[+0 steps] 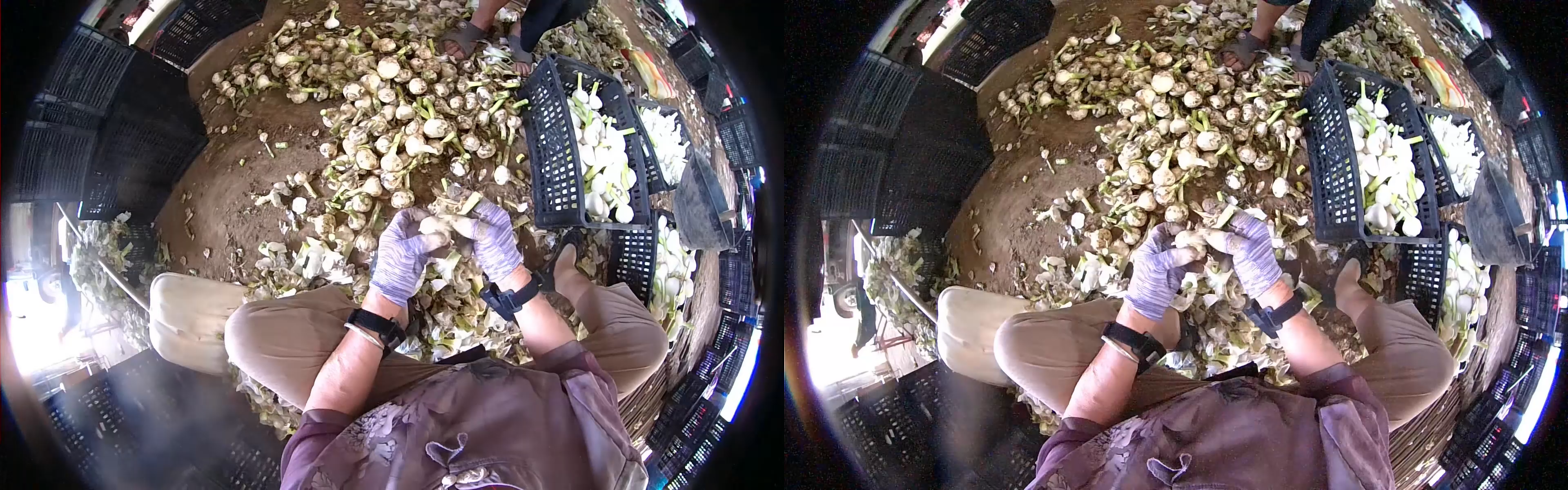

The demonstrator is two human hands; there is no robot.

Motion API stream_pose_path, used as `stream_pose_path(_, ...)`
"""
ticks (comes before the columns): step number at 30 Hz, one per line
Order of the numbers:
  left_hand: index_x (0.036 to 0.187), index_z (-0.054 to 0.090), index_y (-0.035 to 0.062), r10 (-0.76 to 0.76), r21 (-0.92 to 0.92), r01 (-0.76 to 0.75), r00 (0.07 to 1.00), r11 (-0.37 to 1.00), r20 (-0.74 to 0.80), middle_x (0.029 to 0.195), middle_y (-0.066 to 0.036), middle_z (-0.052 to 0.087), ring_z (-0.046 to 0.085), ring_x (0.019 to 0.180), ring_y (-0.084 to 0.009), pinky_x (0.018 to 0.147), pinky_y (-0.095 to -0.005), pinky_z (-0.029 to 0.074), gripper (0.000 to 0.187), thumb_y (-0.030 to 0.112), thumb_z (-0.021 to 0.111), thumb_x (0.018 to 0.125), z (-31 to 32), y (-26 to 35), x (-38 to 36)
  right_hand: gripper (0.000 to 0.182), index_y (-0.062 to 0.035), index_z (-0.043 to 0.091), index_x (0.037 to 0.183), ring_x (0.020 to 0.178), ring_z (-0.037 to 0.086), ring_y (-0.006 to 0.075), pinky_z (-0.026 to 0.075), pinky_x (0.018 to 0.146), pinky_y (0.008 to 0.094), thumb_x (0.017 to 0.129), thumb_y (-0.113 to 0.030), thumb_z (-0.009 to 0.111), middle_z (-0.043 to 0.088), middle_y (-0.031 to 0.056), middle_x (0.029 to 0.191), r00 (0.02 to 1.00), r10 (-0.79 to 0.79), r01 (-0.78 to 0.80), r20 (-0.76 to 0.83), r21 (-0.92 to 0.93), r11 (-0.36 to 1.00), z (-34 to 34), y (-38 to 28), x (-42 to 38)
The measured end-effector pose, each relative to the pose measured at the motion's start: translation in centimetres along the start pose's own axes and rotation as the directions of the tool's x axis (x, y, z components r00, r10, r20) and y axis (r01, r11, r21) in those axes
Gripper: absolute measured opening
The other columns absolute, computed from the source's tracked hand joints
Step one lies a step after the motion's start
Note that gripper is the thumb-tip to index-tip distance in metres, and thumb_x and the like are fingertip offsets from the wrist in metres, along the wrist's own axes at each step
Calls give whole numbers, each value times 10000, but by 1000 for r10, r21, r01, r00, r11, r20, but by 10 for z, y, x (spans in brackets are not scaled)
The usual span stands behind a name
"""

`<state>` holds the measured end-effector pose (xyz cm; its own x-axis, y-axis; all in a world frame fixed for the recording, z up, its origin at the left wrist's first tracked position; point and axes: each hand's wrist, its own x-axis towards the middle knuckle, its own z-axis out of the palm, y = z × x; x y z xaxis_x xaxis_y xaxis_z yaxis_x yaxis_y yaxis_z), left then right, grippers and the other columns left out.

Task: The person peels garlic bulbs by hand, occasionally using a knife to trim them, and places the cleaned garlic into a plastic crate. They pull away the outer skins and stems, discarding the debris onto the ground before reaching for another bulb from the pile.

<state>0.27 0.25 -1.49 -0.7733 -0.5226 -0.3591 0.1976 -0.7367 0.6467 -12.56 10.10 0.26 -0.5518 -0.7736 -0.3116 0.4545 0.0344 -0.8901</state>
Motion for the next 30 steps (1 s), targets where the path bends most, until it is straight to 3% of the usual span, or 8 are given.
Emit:
stream_pose_path(5,1083,490,-1,-105,-221,108,994,969,25,923,-111,611,629,786,-181,673,-293,549,348,-59,604,760,-9,4,4,244,-34,633,1007,723,610,107,503,672,239,773,-96,658,643,30,924,980,-180,197,83,-290,937,0,3,5)
stream_pose_path(7,1085,503,-1,148,200,-129,986,971,-83,928,-80,599,612,783,-158,686,-277,535,375,-60,625,735,1,5,1,245,-44,635,1007,648,585,94,488,559,241,773,-104,669,637,12,872,982,182,-184,46,47,982,3,-3,3)
stream_pose_path(11,1083,517,-1,324,649,-247,946,720,0,924,-31,581,573,800,-107,707,-232,502,401,-77,645,711,13,3,-5,169,-52,653,931,569,553,82,427,461,209,764,-78,662,629,-2,749,970,241,-236,-1,206,950,-4,21,10)
stream_pose_path(19,1053,530,-18,58,136,-42,991,990,-117,867,-67,613,600,727,-119,631,-222,505,380,-70,650,697,0,6,-9,285,-38,662,990,564,546,84,468,532,237,714,10,613,641,10,744,997,82,-83,-14,-124,989,9,3,3)
stream_pose_path(21,1056,528,-16,63,190,-40,991,981,-116,860,-93,620,615,726,-159,639,-257,523,360,-21,643,715,-5,5,-5,357,-44,645,1058,651,568,80,479,604,231,715,30,580,648,26,788,995,-82,99,57,-671,735,4,7,6)
stream_pose_path(23,1066,526,-9,-58,-41,54,992,998,-109,861,-97,626,624,727,-194,653,-304,537,350,66,631,741,-15,-1,2,341,-49,635,1073,704,564,77,463,626,213,737,-8,604,646,40,824,930,-331,337,158,-726,599,7,9,7)
stream_pose_path(27,1043,532,16,-76,-124,64,993,990,-93,870,-95,633,638,755,-208,636,-324,541,322,175,610,774,-24,-2,8,257,-30,637,987,644,580,102,476,546,228,746,-101,686,640,23,818,977,191,-177,95,-132,975,14,-18,-3)
stream_pose_path(30,1132,479,24,39,152,-30,998,988,-56,858,-47,609,605,723,-139,557,-224,483,372,132,637,813,10,11,-8,154,-22,651,884,531,562,117,447,463,226,743,-74,685,631,32,723,979,203,-202,-3,104,974,3,10,4)
